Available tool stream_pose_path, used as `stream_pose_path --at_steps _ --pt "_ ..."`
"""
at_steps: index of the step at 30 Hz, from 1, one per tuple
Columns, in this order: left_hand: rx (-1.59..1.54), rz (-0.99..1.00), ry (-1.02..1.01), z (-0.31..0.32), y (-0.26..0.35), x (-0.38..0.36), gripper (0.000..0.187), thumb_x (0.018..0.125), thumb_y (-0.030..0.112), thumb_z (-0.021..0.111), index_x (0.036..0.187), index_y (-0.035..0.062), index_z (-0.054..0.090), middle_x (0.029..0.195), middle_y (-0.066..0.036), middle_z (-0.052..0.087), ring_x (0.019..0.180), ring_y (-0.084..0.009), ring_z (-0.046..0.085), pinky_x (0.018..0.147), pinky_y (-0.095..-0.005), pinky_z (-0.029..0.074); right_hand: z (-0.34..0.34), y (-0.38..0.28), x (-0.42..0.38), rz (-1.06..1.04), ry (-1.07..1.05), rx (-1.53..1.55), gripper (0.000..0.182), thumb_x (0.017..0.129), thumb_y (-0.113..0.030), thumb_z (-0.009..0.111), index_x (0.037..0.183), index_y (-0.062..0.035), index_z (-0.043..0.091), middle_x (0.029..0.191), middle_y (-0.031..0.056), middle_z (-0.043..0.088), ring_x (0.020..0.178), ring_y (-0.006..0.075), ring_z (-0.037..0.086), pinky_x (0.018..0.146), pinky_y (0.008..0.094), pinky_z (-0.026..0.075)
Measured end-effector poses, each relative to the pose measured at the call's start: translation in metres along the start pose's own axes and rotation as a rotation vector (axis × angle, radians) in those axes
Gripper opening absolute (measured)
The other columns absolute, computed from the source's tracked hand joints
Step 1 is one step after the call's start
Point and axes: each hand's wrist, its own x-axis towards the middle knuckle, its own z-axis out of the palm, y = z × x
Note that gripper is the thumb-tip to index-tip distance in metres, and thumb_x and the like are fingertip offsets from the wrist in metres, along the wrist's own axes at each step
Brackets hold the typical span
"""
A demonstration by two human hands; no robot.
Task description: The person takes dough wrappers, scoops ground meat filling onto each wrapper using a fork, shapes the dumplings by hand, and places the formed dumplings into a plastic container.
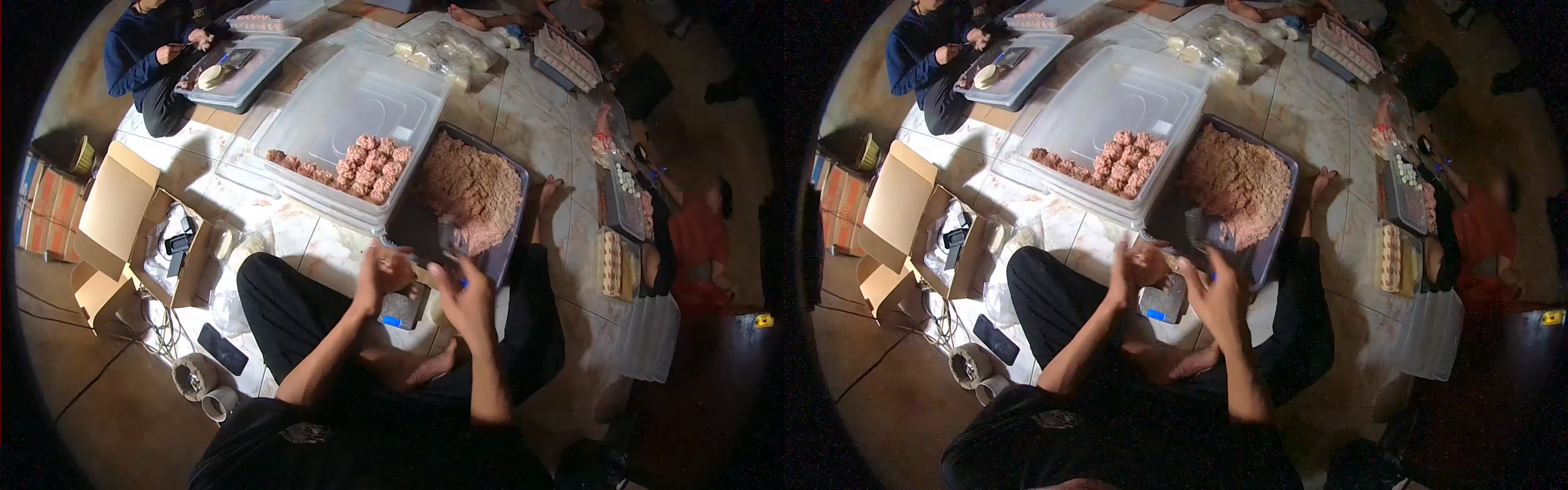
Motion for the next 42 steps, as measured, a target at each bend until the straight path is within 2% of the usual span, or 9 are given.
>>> stream_pose_path --at_steps 2,7,11,14,16,19,25,33,42 --pt "0.211 0.03 0.009 0.019 -0.016 0.008 0.081 0.107 0.066 0.03 0.132 -0.0047 0.062 0.106 -0.014 0.072 0.091 -0.0231 0.069 0.088 -0.0379 0.058 0.016 0.031 0.01 0.229 -0.369 -0.097 0.037 0.096 -0.034 0.073 0.1 0.0028 0.07 0.091 0.0207 0.075 0.088 0.0437 0.072 0.071 0.0434 0.054" --pt "0.255 -0.021 -0.054 -0.008 0.018 -0.014 0.051 0.109 0.043 0.05 0.124 -0.0029 0.067 0.104 -0.01 0.073 0.086 -0.016 0.067 0.08 -0.0331 0.056 -0.03 -0.007 0.016 0.086 -0.353 0.327 0.027 0.103 -0.022 0.066 0.092 0.0026 0.067 0.074 0.0084 0.066 0.072 0.0108 0.059 0.066 0.0302 0.048" --pt "0.506 0.553 -0.207 0.026 0.017 0.004 0.009 0.098 0.011 0.068 0.097 0.0025 0.066 0.083 -0.002 0.066 0.074 -0.011 0.064 0.06 -0.032 0.052 -0.009 0.005 0.015 -0.029 -0.113 0.058 0.045 0.11 -0.04 0.049 0.11 0.002 0.067 0.096 0.0195 0.072 0.085 0.0319 0.071 0.076 0.039 0.054" --pt "0.272 0.13 -0.108 0.059 0.052 -0.008 0.008 0.094 0.008 0.071 0.092 0.0037 0.064 0.076 -0.002 0.064 0.06 -0.0099 0.06 0.051 -0.0257 0.045 -0.011 0.004 -0.009 0.025 0.3 -0.011 0.03 0.109 -0.025 0.054 0.119 0.0013 0.065 0.107 0.0223 0.073 0.099 0.039 0.071 0.085 0.0418 0.054" --pt "0.549 0.191 -0.046 0.057 0.057 -0.012 0.013 0.088 0.006 0.075 0.096 0.001 0.065 0.083 -0.005 0.068 0.069 -0.0154 0.066 0.06 -0.0303 0.051 0.013 0.073 -0.037 0.028 0.151 0.229 0.017 0.106 -0.014 0.06 0.111 0.0014 0.065 0.084 0.0044 0.064 0.076 0.0089 0.061 0.07 0.0271 0.05" --pt "0.748 0.633 -0.192 0.052 0.038 -0.01 0.021 0.084 0.005 0.077 0.101 -0.0008 0.066 0.091 -0.009 0.07 0.081 -0.0203 0.068 0.074 -0.036 0.054 0.011 0.051 -0.049 0.049 -0.015 0.271 0.017 0.101 -0.01 0.065 0.09 0.0042 0.064 0.073 0.0073 0.06 0.068 0.0112 0.054 0.061 0.0292 0.046" --pt "0.84 0.405 -0.02 0.046 0.049 -0.015 0.033 0.081 0.01 0.089 0.1 -0.0018 0.064 0.093 -0.005 0.067 0.084 -0.0113 0.058 0.078 -0.0293 0.051 -0.029 0.021 -0.035 0.142 -0.009 0.15 0.013 0.09 -0.002 0.07 0.101 0.0037 0.074 0.09 0.0212 0.074 0.089 0.0357 0.075 0.077 0.0411 0.058" --pt "0.624 0.586 -0.179 0.061 0.046 -0.023 0.072 0.073 0.003 0.095 0.131 0.0006 0.053 0.13 -0.005 0.06 0.106 -0.0108 0.061 0.094 -0.0294 0.053 -0.034 0.003 -0.04 -0.287 0.06 -0.133 0.011 0.087 0.002 0.071 0.097 0.0029 0.075 0.088 0.0198 0.074 0.08 0.0361 0.074 0.07 0.0422 0.057" --pt "0.839 0.443 -0.168 0.059 0.059 -0.041 0.034 0.078 0.011 0.093 0.095 -0.0016 0.066 0.086 -0.002 0.069 0.079 -0.0074 0.06 0.073 -0.0295 0.052 -0.023 0.0 -0.052 -0.165 -0.068 0.102 0.009 0.094 -0.001 0.069 0.099 0.0037 0.076 0.089 0.0163 0.077 0.081 0.0296 0.075 0.074 0.0365 0.057"
